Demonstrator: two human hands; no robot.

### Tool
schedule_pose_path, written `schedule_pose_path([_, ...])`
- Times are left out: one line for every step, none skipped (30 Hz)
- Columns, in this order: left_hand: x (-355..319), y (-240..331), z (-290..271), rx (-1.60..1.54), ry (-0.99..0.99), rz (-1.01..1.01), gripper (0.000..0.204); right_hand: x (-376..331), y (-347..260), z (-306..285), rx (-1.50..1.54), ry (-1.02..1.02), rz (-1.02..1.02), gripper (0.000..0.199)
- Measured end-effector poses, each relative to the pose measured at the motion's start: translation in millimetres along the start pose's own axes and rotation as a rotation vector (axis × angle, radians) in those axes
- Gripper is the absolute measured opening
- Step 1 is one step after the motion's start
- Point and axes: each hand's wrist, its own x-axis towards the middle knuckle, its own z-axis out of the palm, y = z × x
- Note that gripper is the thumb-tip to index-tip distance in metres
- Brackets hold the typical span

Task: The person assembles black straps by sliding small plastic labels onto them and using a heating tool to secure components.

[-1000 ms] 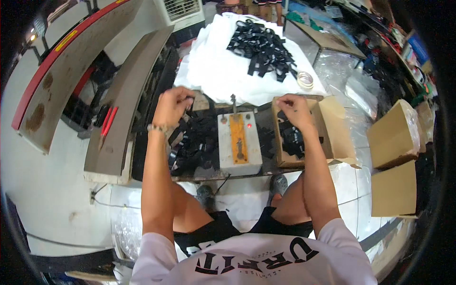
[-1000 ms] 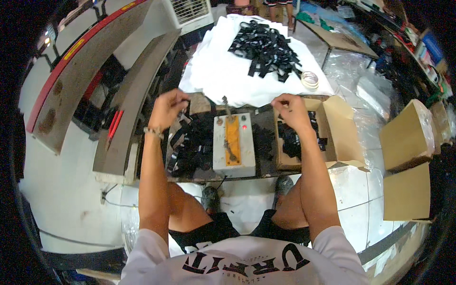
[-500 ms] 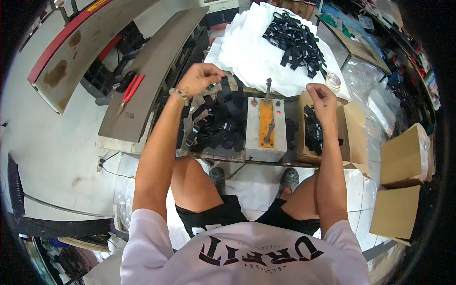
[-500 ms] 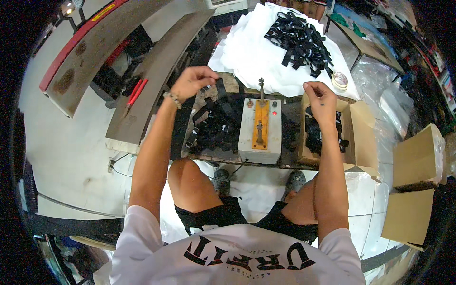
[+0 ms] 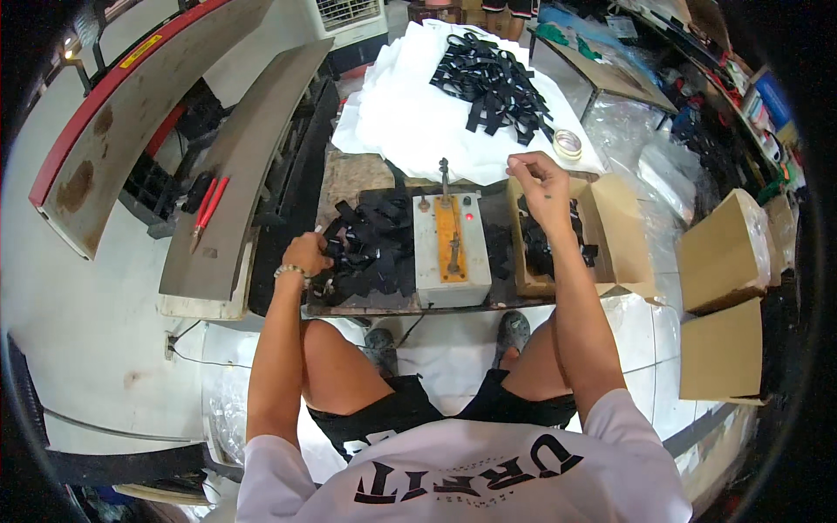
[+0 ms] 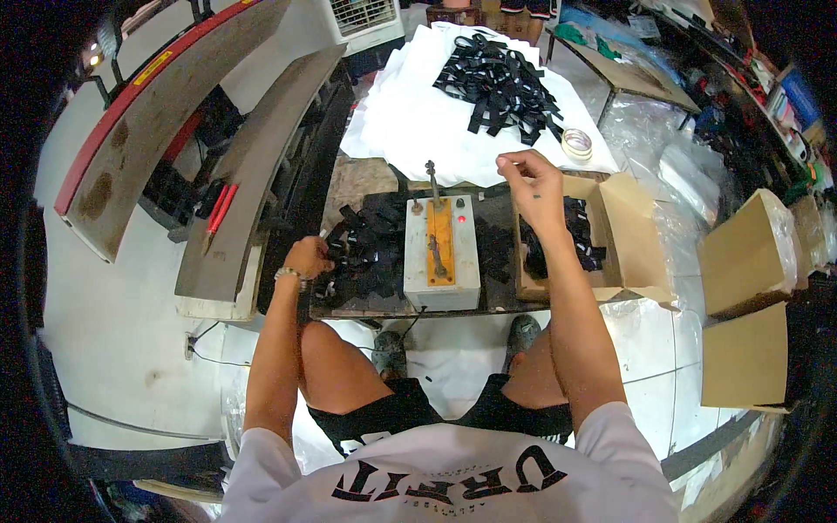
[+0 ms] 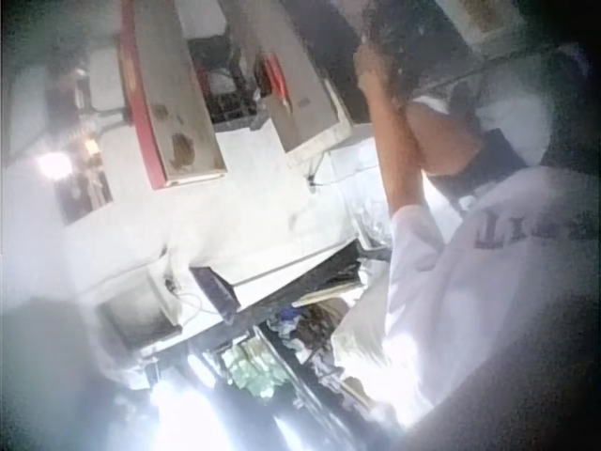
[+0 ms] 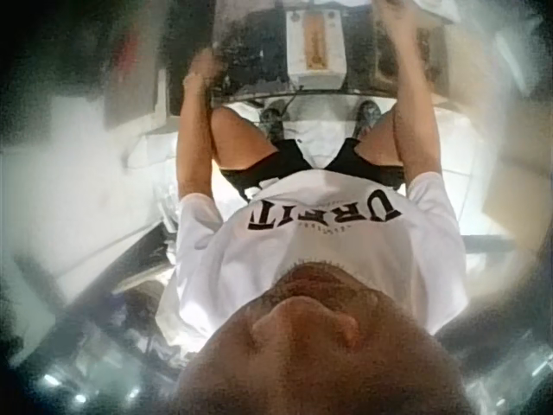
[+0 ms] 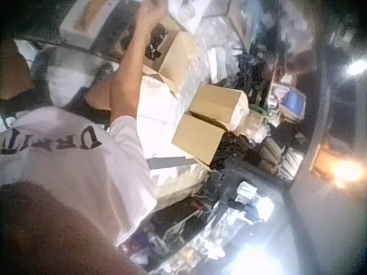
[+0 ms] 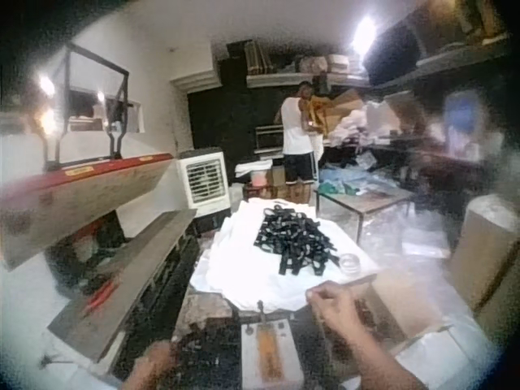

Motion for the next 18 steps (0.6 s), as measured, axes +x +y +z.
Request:
schedule_pose_path([5, -4, -2, 0.002, -0.003, 0.004, 0.038, -1, -3, 3, 0.049, 0.000, 0.013, 0.015])
schedule_pose_path([12, -8, -6, -0.145, -0.016, 0.067, 0.033, -1, -6, 5, 0.058, -0.006, -0.004, 0.015])
schedule_pose_path([14, -7, -13, -0.295, -0.029, 0.129, 0.029, -3, -9, 5, 0.057, -0.007, -0.002, 0.015])
schedule_pose_path([10, 5, -22, -0.339, 0.052, 0.266, 0.018, -3, -13, 4, 0.085, -0.004, -0.005, 0.015])
schedule_pose_path([11, 14, -29, -0.341, 0.053, 0.267, 0.018, -3, -17, 4, 0.115, -0.002, -0.009, 0.015])
schedule_pose_path([12, 20, -38, -0.558, 0.041, 0.312, 0.012, -2, -24, 6, 0.119, -0.006, -0.017, 0.015])
schedule_pose_path([10, 30, -47, -0.777, 0.025, 0.358, 0.008, -2, -31, 8, 0.138, -0.011, -0.070, 0.015])
schedule_pose_path([8, 41, -56, -0.914, -0.008, 0.377, 0.004, -1, -39, 9, 0.156, -0.015, -0.123, 0.015])
schedule_pose_path([1, 55, -69, -1.048, -0.044, 0.393, 0.004, 0, -50, 11, 0.158, -0.017, -0.124, 0.015])
schedule_pose_path([-3, 67, -82, -1.048, -0.058, 0.382, 0.007, 3, -63, 13, 0.150, -0.061, -0.160, 0.014])
schedule_pose_path([-7, 78, -93, -1.047, -0.059, 0.383, 0.007, 5, -77, 15, 0.145, -0.104, -0.197, 0.014])
schedule_pose_path([-10, 89, -102, -1.084, -0.071, 0.426, 0.008, 9, -90, 17, 0.130, -0.151, -0.214, 0.016])
schedule_pose_path([-12, 94, -111, -1.119, -0.078, 0.462, 0.008, 13, -105, 24, 0.133, -0.148, -0.214, 0.016])
schedule_pose_path([-14, 97, -118, -1.097, -0.074, 0.490, 0.009, 16, -121, 33, 0.083, -0.227, -0.293, 0.019])
schedule_pose_path([-20, 103, -127, -1.096, -0.074, 0.491, 0.009, 19, -136, 43, 0.028, -0.308, -0.373, 0.023])
schedule_pose_path([-29, 109, -137, -1.065, -0.050, 0.523, 0.009, 20, -148, 56, 0.028, -0.372, -0.364, 0.029])
schedule_pose_path([-35, 118, -143, -1.038, -0.032, 0.562, 0.010, 21, -156, 68, 0.018, -0.432, -0.353, 0.035])
schedule_pose_path([-35, 128, -146, -1.051, -0.024, 0.596, 0.009, 23, -158, 76, -0.010, -0.452, -0.382, 0.046])
